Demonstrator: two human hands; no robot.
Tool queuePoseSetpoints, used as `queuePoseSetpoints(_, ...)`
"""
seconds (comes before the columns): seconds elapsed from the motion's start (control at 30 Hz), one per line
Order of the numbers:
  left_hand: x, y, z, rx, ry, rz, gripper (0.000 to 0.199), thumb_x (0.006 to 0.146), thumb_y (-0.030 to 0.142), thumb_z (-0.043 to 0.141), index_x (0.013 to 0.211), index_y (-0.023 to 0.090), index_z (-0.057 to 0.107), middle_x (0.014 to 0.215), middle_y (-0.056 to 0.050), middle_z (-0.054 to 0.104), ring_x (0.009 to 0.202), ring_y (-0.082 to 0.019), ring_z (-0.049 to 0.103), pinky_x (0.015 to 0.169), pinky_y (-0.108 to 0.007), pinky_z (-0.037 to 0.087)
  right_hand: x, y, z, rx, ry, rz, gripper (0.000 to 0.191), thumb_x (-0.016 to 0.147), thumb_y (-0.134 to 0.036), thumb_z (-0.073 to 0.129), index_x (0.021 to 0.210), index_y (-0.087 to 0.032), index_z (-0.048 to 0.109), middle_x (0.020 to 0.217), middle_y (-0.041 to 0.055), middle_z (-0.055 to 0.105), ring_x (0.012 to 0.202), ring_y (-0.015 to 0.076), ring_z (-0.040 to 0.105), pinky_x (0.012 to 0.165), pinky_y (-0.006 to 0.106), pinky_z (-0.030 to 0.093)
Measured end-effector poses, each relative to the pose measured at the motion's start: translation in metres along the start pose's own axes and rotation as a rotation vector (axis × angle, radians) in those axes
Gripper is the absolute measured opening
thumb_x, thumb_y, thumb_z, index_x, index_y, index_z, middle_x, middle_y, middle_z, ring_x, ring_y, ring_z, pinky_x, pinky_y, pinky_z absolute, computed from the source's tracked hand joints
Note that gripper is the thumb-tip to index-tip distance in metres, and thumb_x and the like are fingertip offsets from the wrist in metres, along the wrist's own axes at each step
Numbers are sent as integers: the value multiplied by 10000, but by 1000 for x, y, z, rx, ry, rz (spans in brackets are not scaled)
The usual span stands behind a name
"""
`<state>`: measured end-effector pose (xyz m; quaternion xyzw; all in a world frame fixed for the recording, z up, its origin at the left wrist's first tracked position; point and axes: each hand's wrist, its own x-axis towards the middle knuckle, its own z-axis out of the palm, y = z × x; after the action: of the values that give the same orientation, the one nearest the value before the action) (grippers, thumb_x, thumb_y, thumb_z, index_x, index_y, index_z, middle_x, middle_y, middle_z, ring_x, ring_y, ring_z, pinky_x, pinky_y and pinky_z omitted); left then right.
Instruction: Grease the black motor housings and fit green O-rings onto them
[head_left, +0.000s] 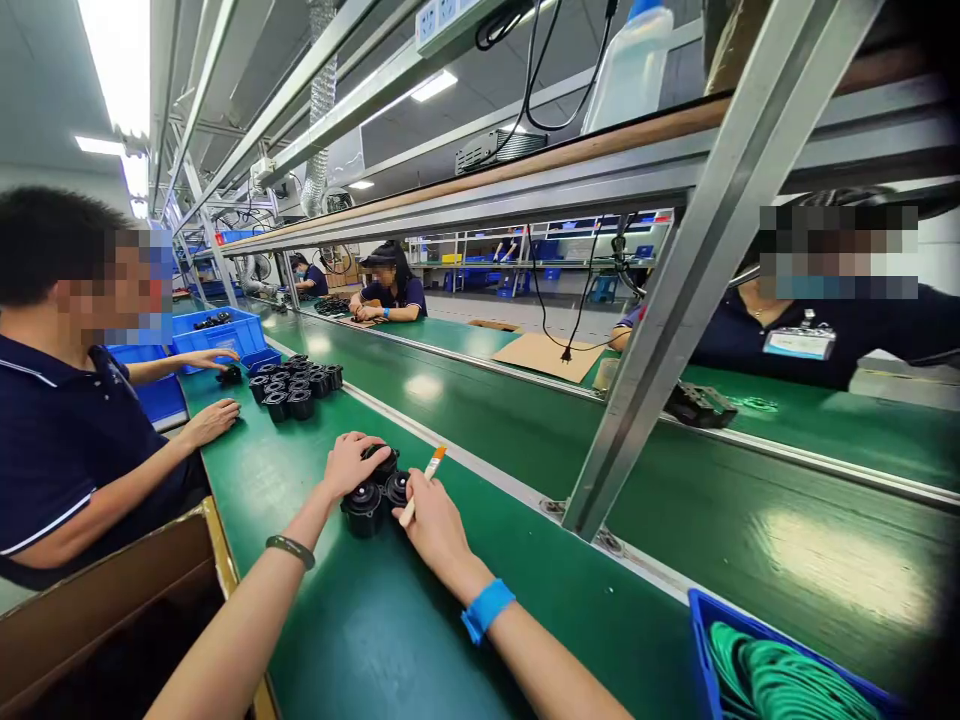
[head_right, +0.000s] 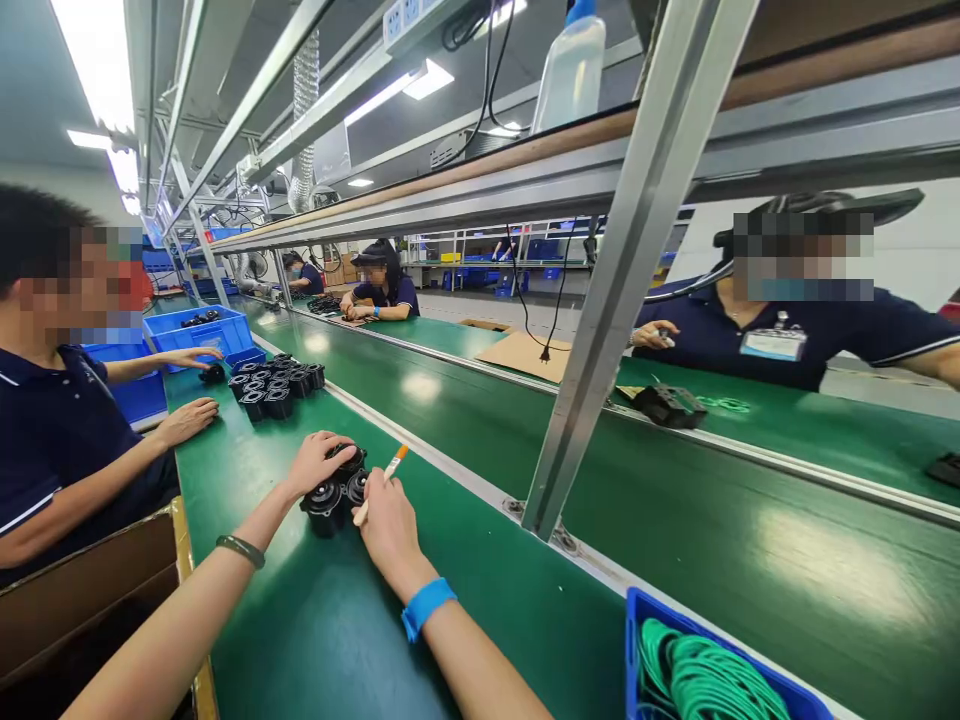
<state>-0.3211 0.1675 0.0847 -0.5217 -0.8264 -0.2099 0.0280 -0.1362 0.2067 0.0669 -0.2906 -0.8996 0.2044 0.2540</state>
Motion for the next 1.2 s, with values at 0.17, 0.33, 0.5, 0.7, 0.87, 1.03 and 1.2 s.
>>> queuePoseSetpoints(0.17,-67,42,0,-61,44,-36,291,957,380,598,1187,206,638,1259,-89,630,1149,-257,605,960,-485,515,-56,3,-28,-4,-51,-13,315,761,-38,718,932,-205,513,874,45,652,837,243,613,669,301,464)
queuePoseSetpoints(0.33,-140,97,3,-157,82,-57,248,918,436,600,1074,300,738,1183,-78,671,1261,-342,501,979,-525,473,-138,8,-63,-5,-98,-11,485,776,-29,697,1197,-168,502,917,54,650,849,236,626,744,339,536)
queuePoseSetpoints(0.5,-200,142,3,-265,146,-36,337,944,396,533,1213,242,664,1338,-122,598,1357,-363,437,1086,-626,343,-216,16,-101,-6,-118,-41,545,790,-71,686,1289,-140,480,909,70,640,885,259,630,771,379,574)
queuePoseSetpoints(0.7,-281,146,-13,-433,132,82,489,854,440,638,1276,212,542,1222,-114,635,1164,-276,617,991,-467,515,-268,27,-133,25,-80,-60,606,776,-106,716,1329,-157,475,899,58,640,853,252,632,736,371,589)
queuePoseSetpoints(0.87,-317,144,1,-470,40,163,616,738,285,760,1305,267,521,1198,-80,664,1091,-286,678,917,-448,580,-284,53,-163,88,94,-51,283,866,-262,678,1106,-207,537,901,41,637,823,207,659,756,318,563)
queuePoseSetpoints(1.03,-324,168,28,-625,-16,313,658,716,228,759,1320,282,506,1221,-57,687,1099,-264,693,945,-394,582,-266,102,-211,-204,266,130,148,898,-184,514,775,-237,451,820,48,637,729,201,604,629,286,474)
queuePoseSetpoints(1.2,-334,195,54,-820,-72,386,713,654,203,764,1322,256,522,1261,-86,680,1148,-293,672,984,-411,563,-228,126,-212,-300,192,140,210,781,-56,491,725,-241,410,720,29,578,703,207,521,593,272,371)
